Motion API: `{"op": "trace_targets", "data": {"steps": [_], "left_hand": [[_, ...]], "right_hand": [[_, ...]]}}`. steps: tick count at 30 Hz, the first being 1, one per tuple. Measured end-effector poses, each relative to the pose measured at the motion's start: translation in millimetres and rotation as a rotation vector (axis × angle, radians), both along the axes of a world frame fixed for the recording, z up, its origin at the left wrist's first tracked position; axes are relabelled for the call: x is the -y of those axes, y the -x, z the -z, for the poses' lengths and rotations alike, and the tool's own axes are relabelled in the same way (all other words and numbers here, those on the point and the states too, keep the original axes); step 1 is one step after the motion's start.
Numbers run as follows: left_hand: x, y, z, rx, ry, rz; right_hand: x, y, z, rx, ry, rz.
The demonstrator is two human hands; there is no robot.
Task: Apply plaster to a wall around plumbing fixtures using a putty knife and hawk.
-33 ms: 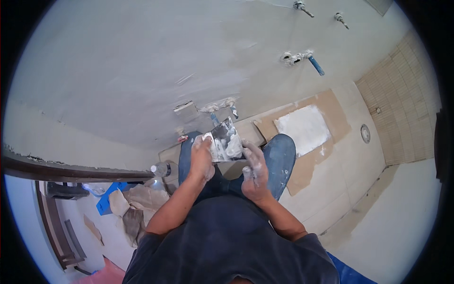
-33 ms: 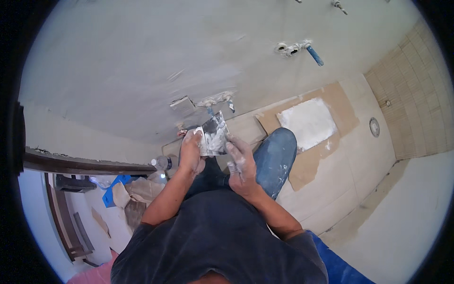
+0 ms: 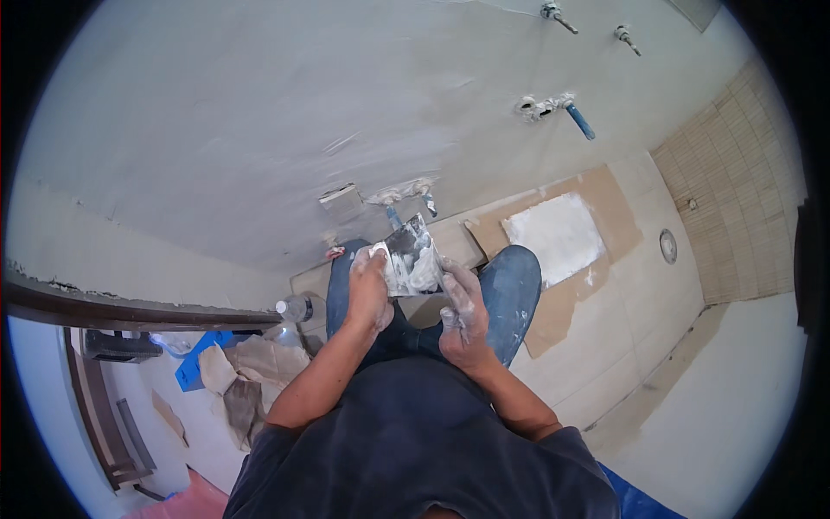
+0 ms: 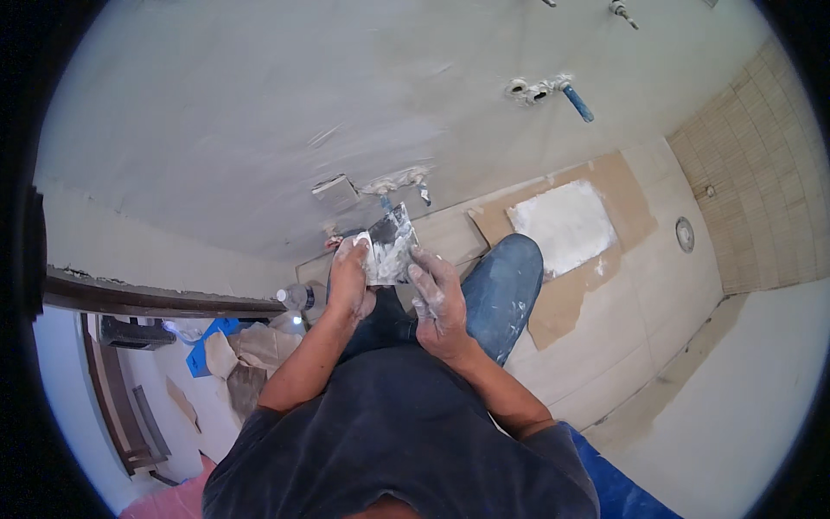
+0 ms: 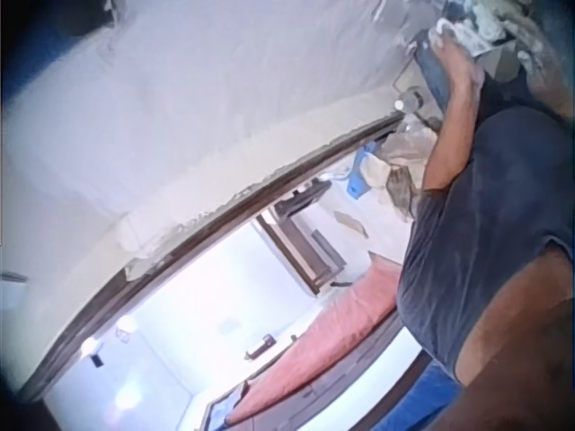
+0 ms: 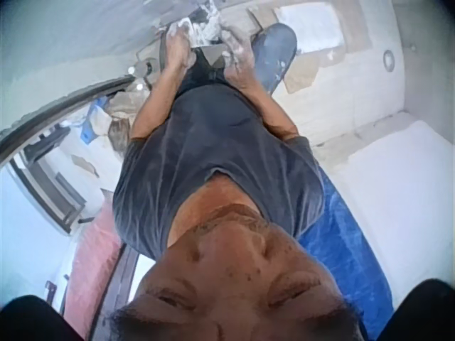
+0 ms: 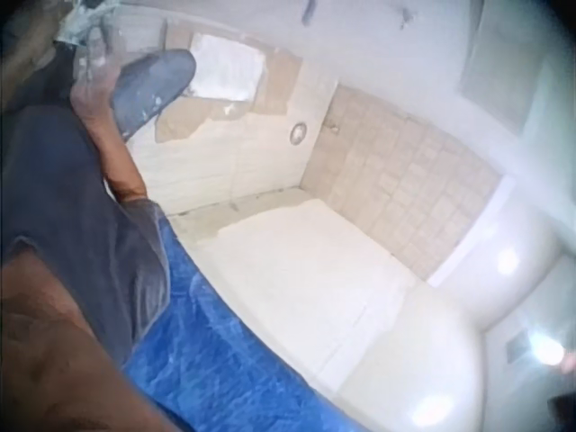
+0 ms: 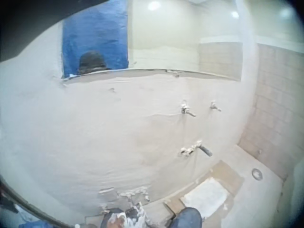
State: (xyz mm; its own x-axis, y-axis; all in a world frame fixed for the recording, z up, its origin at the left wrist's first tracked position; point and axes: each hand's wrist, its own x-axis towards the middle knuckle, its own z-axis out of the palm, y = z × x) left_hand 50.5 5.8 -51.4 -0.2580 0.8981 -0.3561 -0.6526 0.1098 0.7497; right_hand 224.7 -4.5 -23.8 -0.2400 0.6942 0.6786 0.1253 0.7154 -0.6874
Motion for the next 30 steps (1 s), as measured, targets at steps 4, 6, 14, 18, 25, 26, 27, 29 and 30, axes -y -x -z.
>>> {"op": "trace_targets", "data": {"steps": [4,6,14,18,25,26,27,29,30], "left_hand": [[5.2,9.3,-16.1,0.088,0.012,-0.035],[8.7,22.7,-13.2,0.131,0.003,-0.049],[1.8,56.9,-20.7,0.124,0.026,0.18],[3.2,65.6,-19.0,0.129,0.079,0.42],[2.0,66.2,-40.9,0.044,0.106,0.564],[1.1,69.4,-40.5,0.044,0.103,0.56],[-0.5,74.5,-38.5,0.074,0.07,0.588],[-2.8,80.1,-32.9,0.101,0.037,0.624],[-3.9,80.8,-30.5,0.044,0.052,0.616]], "right_hand": [[-7.6,-4.4,4.9,0.201,-0.05,0.011],[-16.7,-13.2,13.0,0.311,-0.009,0.041],[-44.7,-51.8,-38.0,0.38,-0.021,-0.066],[-54.0,-47.6,-112.9,0.697,-0.271,-0.291],[-44.2,-29.8,-132.4,0.965,-0.396,-0.532],[-43.4,-28.4,-131.3,1.0,-0.38,-0.542],[-43.4,-27.5,-130.2,1.001,-0.384,-0.542],[-42.8,-28.6,-125.8,1.073,-0.32,-0.511],[-43.7,-29.1,-124.9,1.073,-0.321,-0.502]]}}
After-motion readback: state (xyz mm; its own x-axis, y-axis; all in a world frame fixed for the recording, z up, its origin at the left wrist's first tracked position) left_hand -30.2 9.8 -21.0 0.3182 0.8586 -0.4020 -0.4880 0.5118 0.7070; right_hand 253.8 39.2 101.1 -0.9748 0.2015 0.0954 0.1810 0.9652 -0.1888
